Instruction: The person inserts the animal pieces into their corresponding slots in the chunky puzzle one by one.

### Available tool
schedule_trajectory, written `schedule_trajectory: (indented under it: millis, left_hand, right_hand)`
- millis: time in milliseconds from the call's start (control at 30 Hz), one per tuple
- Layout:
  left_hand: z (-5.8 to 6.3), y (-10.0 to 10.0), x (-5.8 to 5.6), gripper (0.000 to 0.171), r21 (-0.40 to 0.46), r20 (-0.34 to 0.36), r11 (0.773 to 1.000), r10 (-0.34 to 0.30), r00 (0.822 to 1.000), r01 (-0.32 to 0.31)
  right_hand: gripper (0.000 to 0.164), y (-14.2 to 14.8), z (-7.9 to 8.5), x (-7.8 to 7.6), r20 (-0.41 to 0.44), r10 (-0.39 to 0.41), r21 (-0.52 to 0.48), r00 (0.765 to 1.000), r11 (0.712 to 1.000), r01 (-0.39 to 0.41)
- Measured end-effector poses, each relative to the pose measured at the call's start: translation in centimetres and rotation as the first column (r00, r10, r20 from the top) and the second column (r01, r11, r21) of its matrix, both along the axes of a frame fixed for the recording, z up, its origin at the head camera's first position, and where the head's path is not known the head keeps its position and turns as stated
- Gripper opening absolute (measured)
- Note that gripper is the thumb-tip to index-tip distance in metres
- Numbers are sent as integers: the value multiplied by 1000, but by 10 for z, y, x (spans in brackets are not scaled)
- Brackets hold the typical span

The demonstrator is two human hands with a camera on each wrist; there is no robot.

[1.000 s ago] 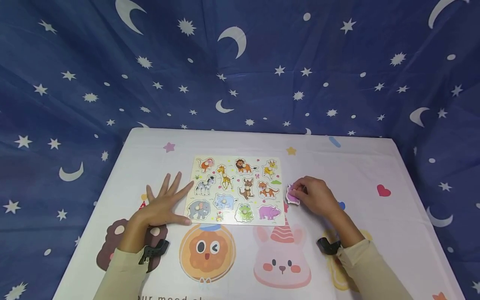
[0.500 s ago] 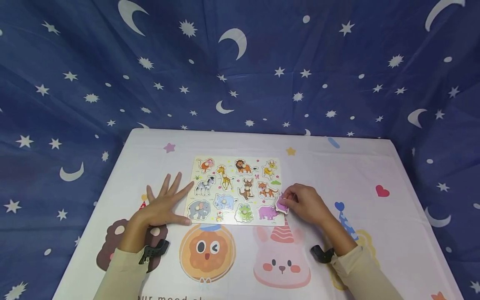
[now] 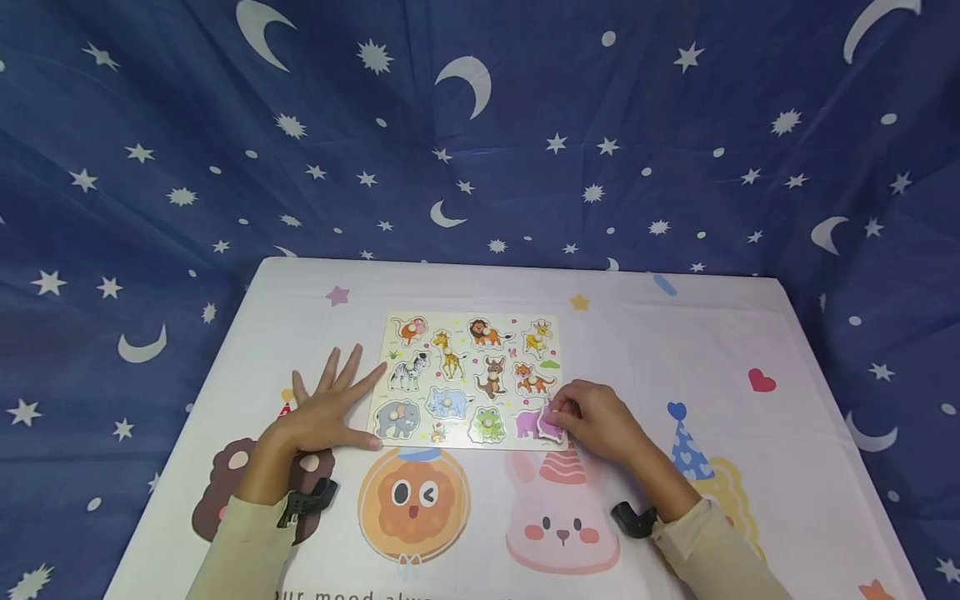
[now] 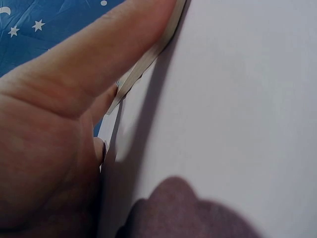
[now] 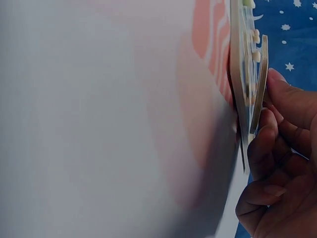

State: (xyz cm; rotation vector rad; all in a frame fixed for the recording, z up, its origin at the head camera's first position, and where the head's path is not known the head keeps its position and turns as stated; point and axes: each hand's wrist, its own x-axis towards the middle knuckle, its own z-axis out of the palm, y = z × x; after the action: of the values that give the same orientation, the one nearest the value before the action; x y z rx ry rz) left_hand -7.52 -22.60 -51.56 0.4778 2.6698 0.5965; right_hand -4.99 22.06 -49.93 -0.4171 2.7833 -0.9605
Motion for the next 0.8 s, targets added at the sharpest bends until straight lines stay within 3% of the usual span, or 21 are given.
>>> schedule_trajectory:
  millis: [800]
  left_hand:
    - [-2,-1,-1,124,2,11,1000,4,1000,-4]
  right_hand:
    - [15,-1,-1,5,17,-7,6,1000,1000,7]
